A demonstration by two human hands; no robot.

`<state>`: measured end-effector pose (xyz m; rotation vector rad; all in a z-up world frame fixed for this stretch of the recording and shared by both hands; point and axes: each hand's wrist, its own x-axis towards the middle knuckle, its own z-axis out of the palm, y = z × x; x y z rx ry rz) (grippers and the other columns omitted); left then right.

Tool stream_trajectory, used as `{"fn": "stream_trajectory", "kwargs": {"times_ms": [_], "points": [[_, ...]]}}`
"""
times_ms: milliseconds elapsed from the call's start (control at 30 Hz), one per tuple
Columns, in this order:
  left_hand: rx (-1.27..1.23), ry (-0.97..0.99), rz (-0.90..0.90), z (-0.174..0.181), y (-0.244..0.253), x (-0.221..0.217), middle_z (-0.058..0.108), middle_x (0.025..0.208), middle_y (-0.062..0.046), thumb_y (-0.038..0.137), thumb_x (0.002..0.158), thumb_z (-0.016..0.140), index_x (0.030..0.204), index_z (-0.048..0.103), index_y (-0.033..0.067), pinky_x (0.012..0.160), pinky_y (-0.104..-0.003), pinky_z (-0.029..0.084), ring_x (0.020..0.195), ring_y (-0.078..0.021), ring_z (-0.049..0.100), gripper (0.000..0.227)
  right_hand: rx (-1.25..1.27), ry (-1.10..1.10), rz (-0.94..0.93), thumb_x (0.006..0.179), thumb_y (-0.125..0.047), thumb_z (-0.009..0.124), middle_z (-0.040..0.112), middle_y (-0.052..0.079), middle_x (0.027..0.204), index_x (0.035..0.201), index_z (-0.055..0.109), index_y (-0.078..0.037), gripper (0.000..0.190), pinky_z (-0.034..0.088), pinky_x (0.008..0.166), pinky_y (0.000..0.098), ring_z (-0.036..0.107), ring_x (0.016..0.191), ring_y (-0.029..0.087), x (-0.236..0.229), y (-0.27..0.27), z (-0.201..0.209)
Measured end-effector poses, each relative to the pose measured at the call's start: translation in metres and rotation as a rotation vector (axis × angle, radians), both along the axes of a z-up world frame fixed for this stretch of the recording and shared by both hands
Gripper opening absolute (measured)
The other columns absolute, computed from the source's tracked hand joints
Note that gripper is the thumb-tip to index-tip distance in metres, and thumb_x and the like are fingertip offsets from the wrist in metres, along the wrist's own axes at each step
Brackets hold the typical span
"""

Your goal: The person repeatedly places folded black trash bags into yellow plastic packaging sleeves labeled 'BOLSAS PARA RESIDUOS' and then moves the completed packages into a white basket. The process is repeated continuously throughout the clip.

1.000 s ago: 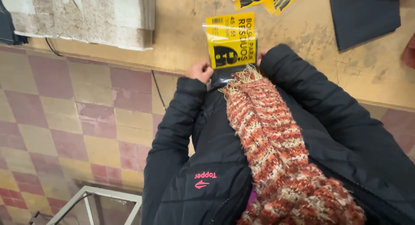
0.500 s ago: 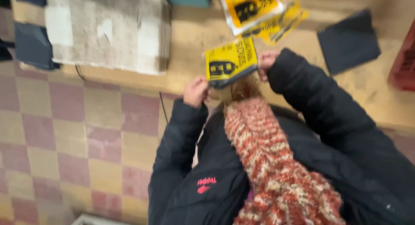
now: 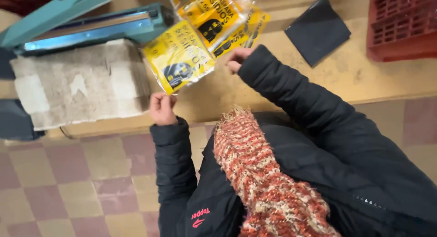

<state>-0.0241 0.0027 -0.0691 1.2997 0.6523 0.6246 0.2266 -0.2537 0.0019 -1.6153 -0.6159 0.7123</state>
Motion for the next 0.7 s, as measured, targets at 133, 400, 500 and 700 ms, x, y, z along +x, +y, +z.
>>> {"fn": "stream_trajectory", "kwargs": {"times_ms": [133,400,500,700], "points": [[-0.191,0.179,0.017,-0.1,-0.002,-0.025,0.067,0.084,-0.002,0.007,0.098,0.063,0.097,0.061,0.006,0.073,-0.025,0.055,0.075,-0.0099,0.063,0.002,-0.536,-0.773,-0.148,0.085,-0.015,0.067,0.07,0.015,0.087,0.1,0.075,-0.009,0.018,0.054,0.07,0.0451,0.066,0.079,0.034,0.047,-0.106,-0.152],[0.948,0.415,-0.375,0.002,-0.056,0.099,0.067,0.084,-0.016,0.01,0.089,0.069,0.091,0.065,0.0053,0.069,-0.044,0.052,0.078,-0.0363,0.065,0.006,-0.934,-1.24,-0.229,0.089,-0.014,0.065,0.061,0.013,0.097,0.114,0.066,-0.004,0.027,0.05,0.079,0.0431,0.059,0.093,0.032,0.053,-0.186,-0.117],[1.155,0.225,-0.533,-0.019,-0.055,0.18,0.064,0.095,-0.015,0.009,0.093,0.066,0.1,0.067,0.0071,0.079,-0.048,0.051,0.092,-0.0385,0.061,0.007,-0.957,-0.948,-0.027,0.083,-0.015,0.067,0.063,0.016,0.098,0.113,0.069,-0.009,0.031,0.052,0.079,0.0469,0.061,0.091,0.036,0.056,-0.178,-0.152],[1.148,0.482,-0.795,-0.034,-0.015,0.282,0.067,0.1,-0.015,0.016,0.068,0.078,0.093,0.069,0.0082,0.084,-0.045,0.052,0.095,-0.0406,0.06,0.028,-0.831,-0.752,-0.131,0.086,-0.031,0.077,0.063,0.017,0.119,0.118,0.071,-0.015,0.037,0.049,0.101,0.0506,0.059,0.114,0.039,0.039,-0.193,-0.117]]}}
